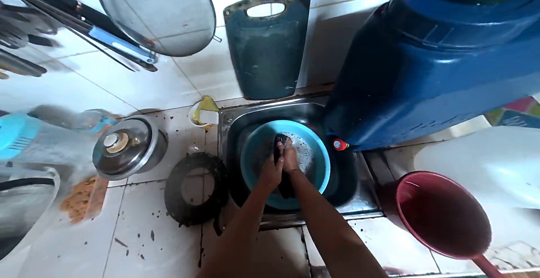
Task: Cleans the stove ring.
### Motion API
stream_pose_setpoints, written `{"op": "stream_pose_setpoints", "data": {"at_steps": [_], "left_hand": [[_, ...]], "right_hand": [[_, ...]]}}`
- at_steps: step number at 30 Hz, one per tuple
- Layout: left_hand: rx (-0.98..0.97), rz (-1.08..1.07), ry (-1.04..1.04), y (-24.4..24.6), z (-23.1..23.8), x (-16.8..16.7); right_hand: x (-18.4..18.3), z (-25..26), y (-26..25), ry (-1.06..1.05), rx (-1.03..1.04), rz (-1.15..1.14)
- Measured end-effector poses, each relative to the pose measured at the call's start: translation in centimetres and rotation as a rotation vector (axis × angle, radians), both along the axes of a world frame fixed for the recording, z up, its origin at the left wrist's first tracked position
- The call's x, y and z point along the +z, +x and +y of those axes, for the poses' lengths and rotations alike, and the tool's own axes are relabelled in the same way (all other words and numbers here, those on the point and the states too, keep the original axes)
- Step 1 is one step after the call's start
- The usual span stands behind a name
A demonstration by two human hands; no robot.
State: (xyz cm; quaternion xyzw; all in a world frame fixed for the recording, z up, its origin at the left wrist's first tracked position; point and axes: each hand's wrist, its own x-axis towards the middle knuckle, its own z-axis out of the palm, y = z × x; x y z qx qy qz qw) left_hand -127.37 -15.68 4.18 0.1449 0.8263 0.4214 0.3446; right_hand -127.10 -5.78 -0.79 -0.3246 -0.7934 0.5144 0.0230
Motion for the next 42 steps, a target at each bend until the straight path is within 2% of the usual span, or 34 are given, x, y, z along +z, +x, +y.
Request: {"op": "stream_pose_setpoints", "data": {"at_steps": [2,4,6,8,10,13,17,19,23,26,29,31,33,35,39,42], "left_hand": [[0.015,-0.024,-0.036,0.2,-0.4,0.0],[0.068,-0.035,-0.021,0.3,-0.7,-0.1],[0.134,-0.043,0.018,0.3,-1.0,-0.5],[0.230,-0.093,0.040,0.2,-1.4,-1.0],[0.365,-0.159,0.070,-0.3,-1.7,-1.4],[0.460,-0.211,0.093,-1.6,-2.5,-1.4],[0.336,-0.221,0.133,-1.7,-3.9,-1.0],[0.320,-0.194,0.112,-1.3,-3.4,-0.7],[0.419,-0.156,0.153,-0.8,-0.8,-0.6],[0.349,-0.096,0.170,-1.7,0.5,-0.8],[0.166,-0.069,0.087,-2.1,-0.9,-0.6],[0.119,-0.092,0.053,-1.8,-2.4,-0.1],[0.099,-0.109,0.010,-1.5,-3.5,0.5],[0.078,-0.073,0.021,-1.1,-4.0,0.7],[0.070,-0.017,0.032,-0.8,-3.5,-0.3],[0.072,-0.043,0.048,-1.6,-3.4,-0.5]], "right_hand": [[0.2,0.2,0.1,-0.039,0.002,-0.004],[-0.2,0.1,0.1,-0.096,-0.057,0.107],[0.8,0.0,0.4,-0.004,-0.041,0.060],[2.3,-0.3,1.8,0.180,0.091,-0.078],[3.0,-0.2,3.9,0.250,0.182,-0.135],[3.6,1.5,7.2,0.098,0.075,0.021],[4.9,3.7,9.0,-0.198,-0.171,0.283],[6.5,3.7,8.7,-0.277,-0.225,0.345],[8.0,1.3,8.0,-0.369,-0.065,0.239],[6.8,-0.2,7.7,-0.413,-0.016,0.175],[6.3,0.9,7.9,-0.529,-0.301,0.360],[6.5,2.3,7.7,-0.647,-0.478,0.502],[6.2,3.1,7.5,-0.747,-0.564,0.583],[5.6,2.7,6.8,-0.783,-0.596,0.580],[4.7,0.0,5.3,-0.785,-0.470,0.432],[5.7,0.5,4.3,-0.783,-0.539,0.533]]}}
